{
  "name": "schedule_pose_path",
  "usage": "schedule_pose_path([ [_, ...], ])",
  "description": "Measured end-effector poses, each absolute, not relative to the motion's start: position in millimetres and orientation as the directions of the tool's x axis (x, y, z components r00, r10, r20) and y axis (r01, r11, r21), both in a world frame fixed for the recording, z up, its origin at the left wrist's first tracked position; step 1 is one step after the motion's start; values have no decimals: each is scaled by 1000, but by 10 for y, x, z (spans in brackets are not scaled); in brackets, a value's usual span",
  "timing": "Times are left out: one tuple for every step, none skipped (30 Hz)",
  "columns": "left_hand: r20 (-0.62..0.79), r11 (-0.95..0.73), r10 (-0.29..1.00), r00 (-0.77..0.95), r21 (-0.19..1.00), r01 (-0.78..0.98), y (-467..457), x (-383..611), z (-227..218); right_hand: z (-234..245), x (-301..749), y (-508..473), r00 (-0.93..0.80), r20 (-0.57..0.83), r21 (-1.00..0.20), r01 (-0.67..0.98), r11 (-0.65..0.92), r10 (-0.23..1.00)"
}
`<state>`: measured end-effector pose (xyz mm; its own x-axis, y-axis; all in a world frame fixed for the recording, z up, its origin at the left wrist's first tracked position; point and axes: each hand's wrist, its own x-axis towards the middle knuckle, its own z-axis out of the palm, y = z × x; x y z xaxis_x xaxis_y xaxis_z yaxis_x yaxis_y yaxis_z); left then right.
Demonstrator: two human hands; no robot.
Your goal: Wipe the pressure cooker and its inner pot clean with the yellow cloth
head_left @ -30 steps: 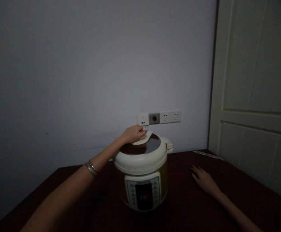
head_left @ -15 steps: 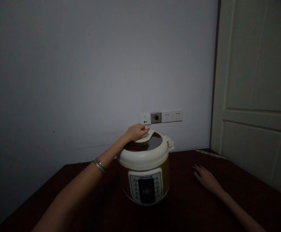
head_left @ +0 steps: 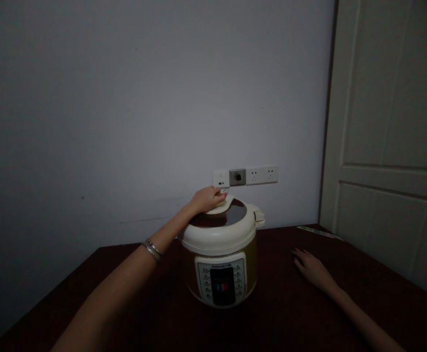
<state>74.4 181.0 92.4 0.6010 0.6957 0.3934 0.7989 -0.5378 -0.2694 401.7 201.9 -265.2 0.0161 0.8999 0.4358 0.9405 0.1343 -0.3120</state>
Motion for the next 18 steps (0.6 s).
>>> schedule_pose_path([
  [393,-534,700,596,-265,803,1805,747,926,-2654,4016,2019,17,441,-315,939,137,898],
  [395,-530,704,590,-261,807,1802,749,927,-2656,4015,2019,20,447,-321,937,139,894],
  [398,-527,707,585,-257,811,1799,750,928,-2657,4014,2019,23,451,-326,935,141,892],
  [400,-525,708,582,-253,813,1799,750,928,-2657,4013,2019,26,452,-330,933,140,891],
  [402,-524,709,580,-250,814,1800,749,927,-2657,4012,2019,29,452,-332,933,137,892],
  [404,-525,708,580,-249,814,1803,748,925,-2655,4012,2018,31,451,-331,934,135,892],
  [405,-526,706,581,-248,813,1807,747,922,-2653,4012,2018,30,449,-326,936,133,893],
  [407,-528,704,582,-248,812,1812,745,920,-2650,4013,2016,27,447,-321,938,132,894],
  [410,-530,701,583,-247,811,1816,744,917,-2647,4013,2015,23,445,-315,940,132,895],
  [413,-532,699,584,-247,810,1819,743,914,-2644,4014,2013,18,444,-311,941,135,896],
  [416,-530,698,583,-246,811,1820,743,913,-2642,4014,2011,14,442,-310,941,139,897],
  [416,-527,701,580,-246,814,1820,744,912,-2641,4015,2010,10,441,-312,939,142,897],
  [415,-522,705,575,-245,817,1817,746,912,-2641,4016,2010,9,443,-316,937,146,897],
  [413,-516,711,570,-244,821,1813,748,913,-2642,4016,2011,11,447,-322,935,150,895],
  [410,-511,717,564,-242,825,1808,752,915,-2645,4018,2012,15,450,-330,932,151,893],
  [408,-506,722,559,-240,828,1802,755,916,-2648,4019,2014,19,454,-335,930,150,891],
  [407,-503,724,556,-239,830,1796,758,918,-2650,4020,2016,21,457,-337,929,151,889],
  [408,-501,725,554,-239,832,1792,761,918,-2651,4022,2018,21,459,-336,929,152,888],
])
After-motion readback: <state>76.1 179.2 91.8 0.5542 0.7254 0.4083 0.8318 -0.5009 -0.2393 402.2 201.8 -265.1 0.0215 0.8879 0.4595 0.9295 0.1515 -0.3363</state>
